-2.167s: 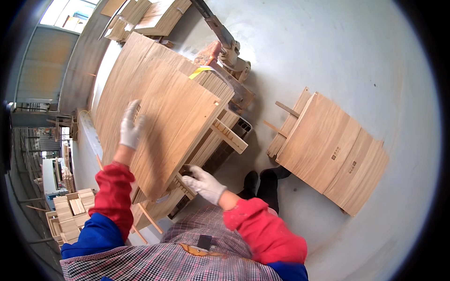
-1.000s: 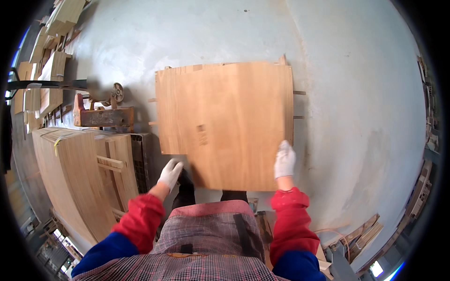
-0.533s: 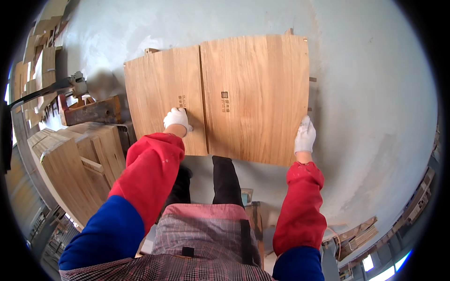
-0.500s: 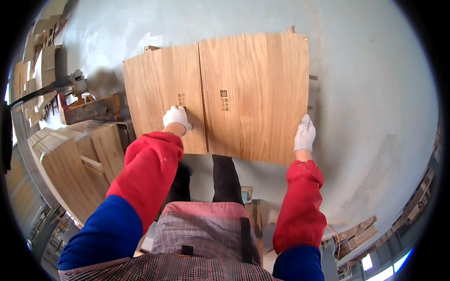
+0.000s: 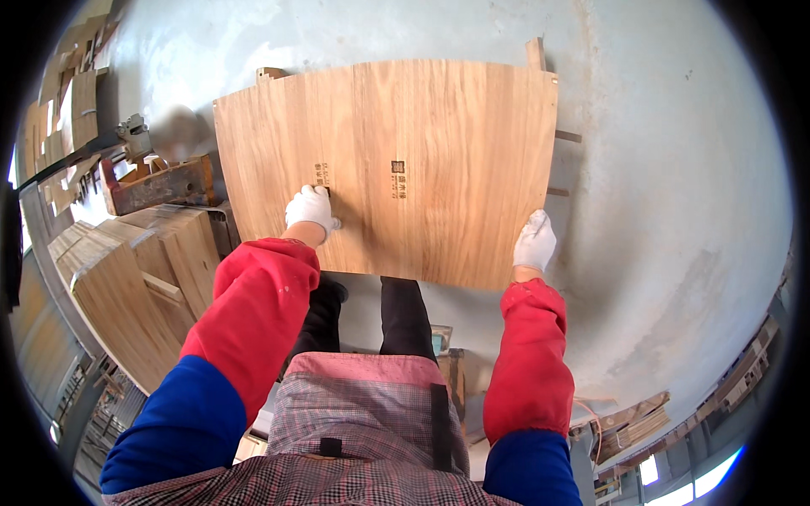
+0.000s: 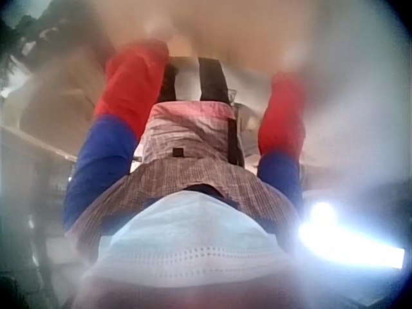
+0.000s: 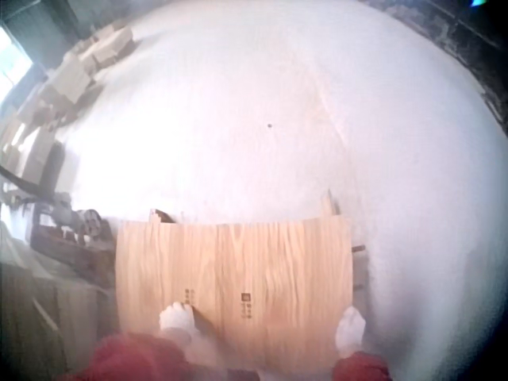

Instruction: The person places wood panels onto a machine for processing, removes them, and stacks them onto a pallet jack, before removing their gloves.

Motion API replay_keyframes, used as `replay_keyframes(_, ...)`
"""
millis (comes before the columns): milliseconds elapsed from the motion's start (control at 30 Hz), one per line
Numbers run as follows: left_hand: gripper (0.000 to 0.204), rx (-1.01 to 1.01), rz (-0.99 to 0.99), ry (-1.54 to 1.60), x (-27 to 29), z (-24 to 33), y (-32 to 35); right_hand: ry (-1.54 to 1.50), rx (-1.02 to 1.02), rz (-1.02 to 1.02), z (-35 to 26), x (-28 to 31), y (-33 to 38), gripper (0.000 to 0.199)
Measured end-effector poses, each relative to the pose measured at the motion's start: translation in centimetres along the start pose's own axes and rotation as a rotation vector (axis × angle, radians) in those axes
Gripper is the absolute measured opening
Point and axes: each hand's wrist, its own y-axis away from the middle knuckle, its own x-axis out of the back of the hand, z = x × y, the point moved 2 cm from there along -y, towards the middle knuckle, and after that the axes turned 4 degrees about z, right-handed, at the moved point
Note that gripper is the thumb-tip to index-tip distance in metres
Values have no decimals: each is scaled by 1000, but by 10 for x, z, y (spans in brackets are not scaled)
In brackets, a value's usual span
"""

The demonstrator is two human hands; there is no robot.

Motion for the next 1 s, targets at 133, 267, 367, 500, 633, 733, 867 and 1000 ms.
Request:
replay_keyframes(133,70,-14,26,-12,-1,1,1,531,126,-70,-1,4,-7,36)
replay_keyframes(267,71,0,21,-10,-9,-8,-1,634,185,-58,-36,10,-3,34)
replay_keyframes(367,70,-13,27,2,-8,-8,3,506,275,-46,-39,13,-8,40)
replay_keyframes(500,69,-46,48,16,-4,-2,4,-52,-10,-191,-17,-12,-12,52)
replay_keyframes(633,69,-39,65,32,-7,-6,1,51,-15,-178,-8,-25,-14,56)
replay_keyframes(733,69,-41,85,55,-6,-6,2,17,-17,-250,-6,-21,-22,59)
replay_keyframes(867,59,-140,229,132,-13,-16,5,100,99,-163,-21,-2,0,60)
replay_keyframes(1000,42,-345,391,226,-75,-44,44,263,99,-95,7,37,109,59)
